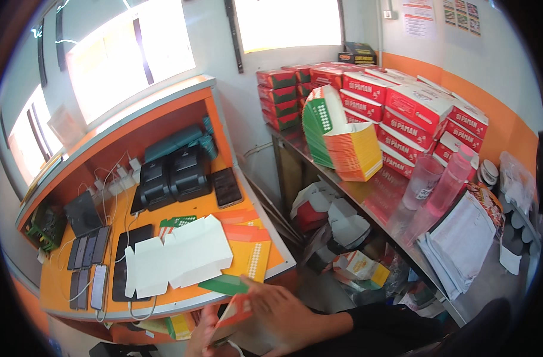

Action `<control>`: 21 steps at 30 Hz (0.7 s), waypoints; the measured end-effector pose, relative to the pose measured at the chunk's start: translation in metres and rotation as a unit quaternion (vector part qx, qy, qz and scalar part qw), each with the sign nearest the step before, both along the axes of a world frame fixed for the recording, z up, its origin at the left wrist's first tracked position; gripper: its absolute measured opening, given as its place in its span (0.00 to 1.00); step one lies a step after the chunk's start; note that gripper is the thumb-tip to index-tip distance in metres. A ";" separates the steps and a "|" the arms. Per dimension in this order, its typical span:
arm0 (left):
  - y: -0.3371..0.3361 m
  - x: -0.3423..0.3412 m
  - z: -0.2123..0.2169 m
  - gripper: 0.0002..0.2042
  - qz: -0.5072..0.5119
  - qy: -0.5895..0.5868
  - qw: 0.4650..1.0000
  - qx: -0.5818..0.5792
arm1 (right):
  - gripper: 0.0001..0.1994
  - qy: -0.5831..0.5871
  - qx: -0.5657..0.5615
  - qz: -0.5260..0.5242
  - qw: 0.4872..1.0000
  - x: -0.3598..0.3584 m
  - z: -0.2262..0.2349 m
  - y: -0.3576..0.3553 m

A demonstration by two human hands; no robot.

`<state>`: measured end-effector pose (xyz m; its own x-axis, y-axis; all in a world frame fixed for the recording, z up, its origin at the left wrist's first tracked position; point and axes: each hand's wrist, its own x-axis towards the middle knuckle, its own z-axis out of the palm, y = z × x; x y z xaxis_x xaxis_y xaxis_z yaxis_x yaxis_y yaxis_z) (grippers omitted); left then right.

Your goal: The person sits on the floor and folds flat cardboard pieces into small rectangular boxes. They fold the sides and bottom flaps, then stack the finished boxes on a nearby table.

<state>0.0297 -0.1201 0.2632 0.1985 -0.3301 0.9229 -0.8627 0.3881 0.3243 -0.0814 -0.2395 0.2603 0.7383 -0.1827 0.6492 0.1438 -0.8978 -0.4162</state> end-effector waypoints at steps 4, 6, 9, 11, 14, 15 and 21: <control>-0.064 -0.019 0.045 0.27 -0.132 -0.036 0.991 -0.012 | 0.42 0.033 -0.041 -0.131 0.990 -0.052 0.023 -0.042; -0.100 -0.020 0.070 0.28 -0.166 -0.010 0.986 -0.023 | 0.48 -0.029 0.012 -0.121 0.992 -0.063 0.049 -0.072; -0.174 -0.010 0.089 0.24 -0.234 0.146 0.961 0.001 | 0.47 -0.211 0.097 -0.109 0.967 -0.079 0.103 -0.129; -0.227 -0.006 0.086 0.25 -0.177 0.135 0.971 0.089 | 0.48 -0.375 0.155 -0.096 0.909 -0.069 0.150 -0.163; -0.306 -0.057 0.056 0.41 -0.108 0.036 0.966 0.233 | 0.61 -0.156 -0.094 -0.376 0.909 -0.107 0.182 -0.295; -0.316 -0.069 0.060 0.45 -0.066 0.033 0.952 0.296 | 0.62 -0.066 -0.040 -0.401 0.913 -0.103 0.203 -0.302; -0.395 -0.074 0.003 0.52 -0.111 0.141 0.942 0.283 | 0.64 0.142 -0.010 -0.372 0.917 -0.057 0.175 -0.395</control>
<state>-0.0440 -0.5153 0.2664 0.2771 -0.8154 0.5083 -0.6289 0.2460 0.7375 -0.1383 -0.6341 0.4350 0.5531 -0.6951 0.4593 -0.6240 -0.7109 -0.3244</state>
